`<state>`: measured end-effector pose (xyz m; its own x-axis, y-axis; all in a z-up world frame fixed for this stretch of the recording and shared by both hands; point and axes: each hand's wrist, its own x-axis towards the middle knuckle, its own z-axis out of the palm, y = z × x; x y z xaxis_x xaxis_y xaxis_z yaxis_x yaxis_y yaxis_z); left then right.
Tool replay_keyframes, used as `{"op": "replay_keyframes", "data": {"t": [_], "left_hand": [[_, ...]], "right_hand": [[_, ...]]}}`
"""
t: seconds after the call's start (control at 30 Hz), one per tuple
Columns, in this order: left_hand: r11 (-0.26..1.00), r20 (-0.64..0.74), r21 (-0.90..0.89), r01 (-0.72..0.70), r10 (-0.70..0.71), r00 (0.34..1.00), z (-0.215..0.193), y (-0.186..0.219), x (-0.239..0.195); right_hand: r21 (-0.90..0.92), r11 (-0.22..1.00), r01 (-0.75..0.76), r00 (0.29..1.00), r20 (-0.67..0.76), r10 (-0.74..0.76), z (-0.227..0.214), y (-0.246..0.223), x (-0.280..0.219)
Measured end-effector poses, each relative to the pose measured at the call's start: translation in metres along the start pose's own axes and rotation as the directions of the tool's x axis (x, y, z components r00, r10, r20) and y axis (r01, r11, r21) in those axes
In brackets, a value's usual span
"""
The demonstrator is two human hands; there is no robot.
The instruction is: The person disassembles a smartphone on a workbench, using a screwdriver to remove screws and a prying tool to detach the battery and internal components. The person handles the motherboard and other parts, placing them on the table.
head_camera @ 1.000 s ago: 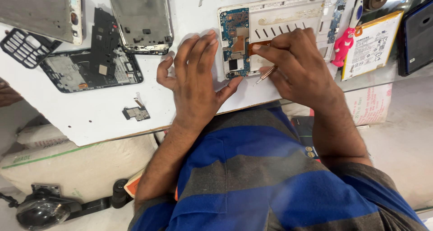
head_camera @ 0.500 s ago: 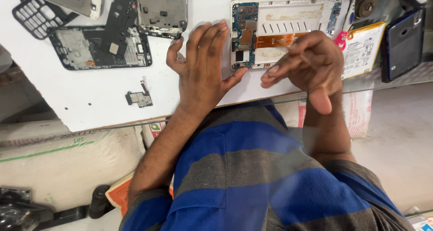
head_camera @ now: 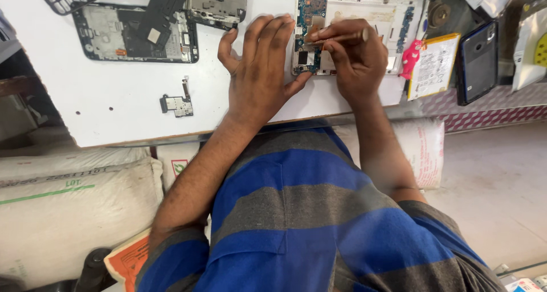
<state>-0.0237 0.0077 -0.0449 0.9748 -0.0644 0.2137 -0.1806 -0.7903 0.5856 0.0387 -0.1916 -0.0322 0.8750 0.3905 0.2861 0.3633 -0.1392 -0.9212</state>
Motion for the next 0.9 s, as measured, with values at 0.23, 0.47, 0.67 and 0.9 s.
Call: {"op": "replay_keyframes", "data": {"t": [0.23,0.47,0.67,0.9], "left_hand": [[0.999,-0.054,0.008,-0.038,0.039,0.998,-0.003,0.001,0.001],[0.999,-0.063,0.013,-0.041,0.042,0.997,-0.006,0.004,0.0],[0.999,-0.058,0.019,-0.038,0.039,0.998,-0.005,0.004,-0.001],[0.999,-0.066,0.024,-0.047,0.049,0.997,-0.003,0.003,0.0]], "right_hand": [[0.08,0.988,0.135,0.991,-0.022,-0.133,0.012,0.005,-0.001],[-0.092,0.974,0.206,0.977,-0.04,-0.21,0.021,0.011,-0.004],[-0.115,0.969,0.22,0.974,-0.031,-0.225,0.021,0.011,-0.006],[-0.216,0.936,0.279,0.958,-0.003,-0.287,0.021,0.001,0.002]]}}
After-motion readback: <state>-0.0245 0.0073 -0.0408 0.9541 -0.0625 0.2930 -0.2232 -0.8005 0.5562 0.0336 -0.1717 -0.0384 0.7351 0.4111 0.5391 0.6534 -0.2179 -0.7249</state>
